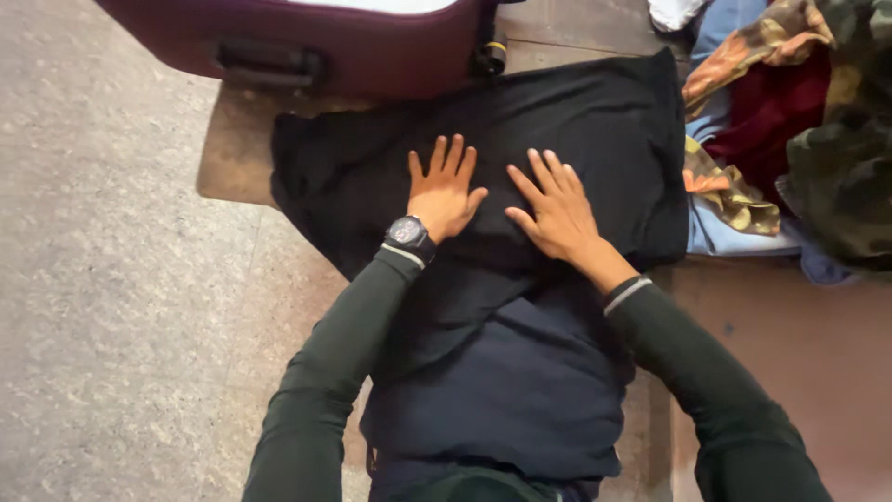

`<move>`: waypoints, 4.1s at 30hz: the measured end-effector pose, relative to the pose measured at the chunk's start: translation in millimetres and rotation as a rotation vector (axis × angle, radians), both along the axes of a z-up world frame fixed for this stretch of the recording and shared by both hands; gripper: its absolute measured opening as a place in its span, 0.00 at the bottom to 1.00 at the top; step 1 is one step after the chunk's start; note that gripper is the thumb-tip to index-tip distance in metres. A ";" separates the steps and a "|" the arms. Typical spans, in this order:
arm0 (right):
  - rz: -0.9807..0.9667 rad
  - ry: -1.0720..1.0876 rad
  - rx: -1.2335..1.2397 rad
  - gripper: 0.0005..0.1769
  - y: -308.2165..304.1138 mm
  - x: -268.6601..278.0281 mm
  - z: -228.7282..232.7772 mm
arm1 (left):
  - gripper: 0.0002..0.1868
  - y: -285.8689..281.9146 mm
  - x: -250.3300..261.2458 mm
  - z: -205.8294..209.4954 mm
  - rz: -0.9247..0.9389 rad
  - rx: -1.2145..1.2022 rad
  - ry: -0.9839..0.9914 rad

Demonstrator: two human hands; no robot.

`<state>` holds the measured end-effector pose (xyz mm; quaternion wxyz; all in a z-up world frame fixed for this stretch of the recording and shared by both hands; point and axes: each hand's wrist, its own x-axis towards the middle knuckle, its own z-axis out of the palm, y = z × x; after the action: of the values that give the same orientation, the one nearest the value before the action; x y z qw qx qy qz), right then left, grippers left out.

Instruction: The person folds a black t-shirt and a pair of white pants on a wooden table. They smooth the fabric, fold the sleeves and sides of the shirt, and then fold the pants in half before placing them into a maroon suitcase.

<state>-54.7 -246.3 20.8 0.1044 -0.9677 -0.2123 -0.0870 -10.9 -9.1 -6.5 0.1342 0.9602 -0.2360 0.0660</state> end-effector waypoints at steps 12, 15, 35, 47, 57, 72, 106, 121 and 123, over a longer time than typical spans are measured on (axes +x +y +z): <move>-0.227 0.092 -0.093 0.42 -67.8 4.4 -11.1 | 0.43 25.8 29.8 -22.3 0.015 -0.155 0.004; -0.184 0.101 -0.102 0.42 -65.7 -20.8 -7.9 | 0.37 43.2 42.4 -10.7 0.034 -0.175 -0.013; -0.275 0.233 -0.047 0.45 -88.4 1.3 -10.0 | 0.11 50.1 39.7 27.0 0.004 -0.212 -0.117; -0.275 0.195 -0.012 0.44 -83.1 -0.6 -13.8 | 0.09 49.7 41.9 37.3 -0.304 -0.304 0.240; -0.284 0.172 -0.014 0.43 -80.5 -2.2 -13.1 | 0.07 57.7 58.5 10.7 -0.002 -0.629 0.405; -0.270 0.143 -0.012 0.42 -80.4 -2.8 -14.9 | 0.05 46.1 40.4 26.4 -0.280 -0.386 0.124; -0.259 0.146 0.010 0.43 -85.4 -1.7 -20.7 | 0.16 145.9 49.6 18.4 0.572 -0.670 -0.173; 0.050 -0.192 0.073 0.17 -34.0 -43.6 33.1 | 0.11 169.2 14.8 26.4 0.648 -0.317 -0.308; 0.054 -0.167 0.075 0.10 -35.4 -39.3 31.4 | 0.08 137.5 7.9 40.9 0.418 -0.413 -0.395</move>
<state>-94.0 -281.7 52.2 0.1247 -0.9464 -0.2428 -0.1725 -3.0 128.4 34.4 0.2608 0.9090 -0.0373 0.3229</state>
